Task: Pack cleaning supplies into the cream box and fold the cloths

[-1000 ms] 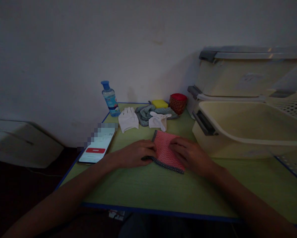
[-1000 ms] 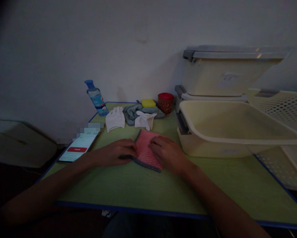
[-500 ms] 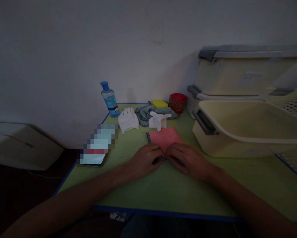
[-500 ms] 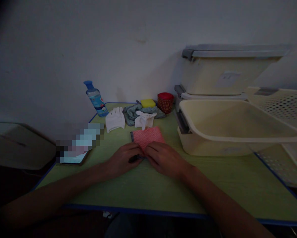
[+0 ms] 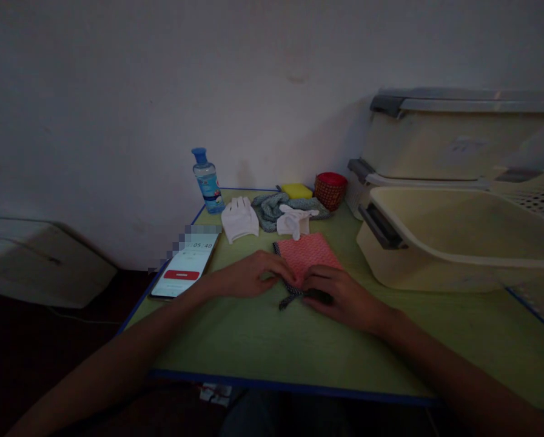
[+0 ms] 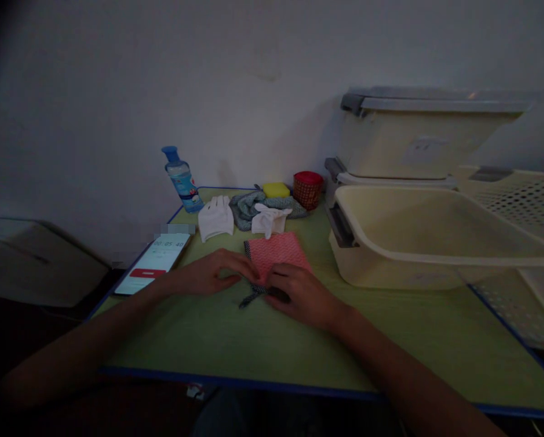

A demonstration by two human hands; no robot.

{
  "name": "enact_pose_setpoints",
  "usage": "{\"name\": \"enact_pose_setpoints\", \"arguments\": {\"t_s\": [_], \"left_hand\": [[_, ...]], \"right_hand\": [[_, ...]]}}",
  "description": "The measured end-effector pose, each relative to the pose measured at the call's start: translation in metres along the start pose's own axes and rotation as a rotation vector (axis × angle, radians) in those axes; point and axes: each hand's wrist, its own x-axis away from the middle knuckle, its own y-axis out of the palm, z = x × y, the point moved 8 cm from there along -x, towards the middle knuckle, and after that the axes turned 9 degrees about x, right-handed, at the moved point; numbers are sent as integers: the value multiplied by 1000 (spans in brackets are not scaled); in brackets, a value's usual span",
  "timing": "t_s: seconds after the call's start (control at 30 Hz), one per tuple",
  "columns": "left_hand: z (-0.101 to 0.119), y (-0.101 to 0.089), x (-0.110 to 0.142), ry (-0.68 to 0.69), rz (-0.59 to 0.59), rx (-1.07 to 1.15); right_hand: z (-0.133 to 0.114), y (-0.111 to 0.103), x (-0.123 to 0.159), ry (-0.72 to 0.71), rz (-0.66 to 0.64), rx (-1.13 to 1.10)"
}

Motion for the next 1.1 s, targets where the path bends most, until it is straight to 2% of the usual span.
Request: {"name": "enact_pose_setpoints", "arguments": {"t_s": [0.1, 0.23, 0.47, 0.6, 0.7, 0.83, 0.97, 1.1], "left_hand": [[-2, -1, 4, -36, -57, -30], [-8, 14, 5, -90, -154, -1], [-14, 18, 3, -89, -89, -3], [-9, 18, 2, 1, -79, -30], [-5, 11, 1, 34, 17, -38], [-10, 1, 1, -63, 208, -25], [-20, 6, 2, -187, 317, -16], [-26, 11, 1, -236, 379, -46]], "right_hand": [[3, 3, -2, 56, -25, 45], [4, 4, -3, 85, -43, 64], [8, 4, -1, 132, -37, 40], [8, 6, -1, 129, -64, 66], [4, 6, -2, 75, -81, 85], [4, 5, -3, 50, -73, 45], [11, 2, -3, 85, 9, -72], [18, -2, -4, 138, 81, -205]]}}
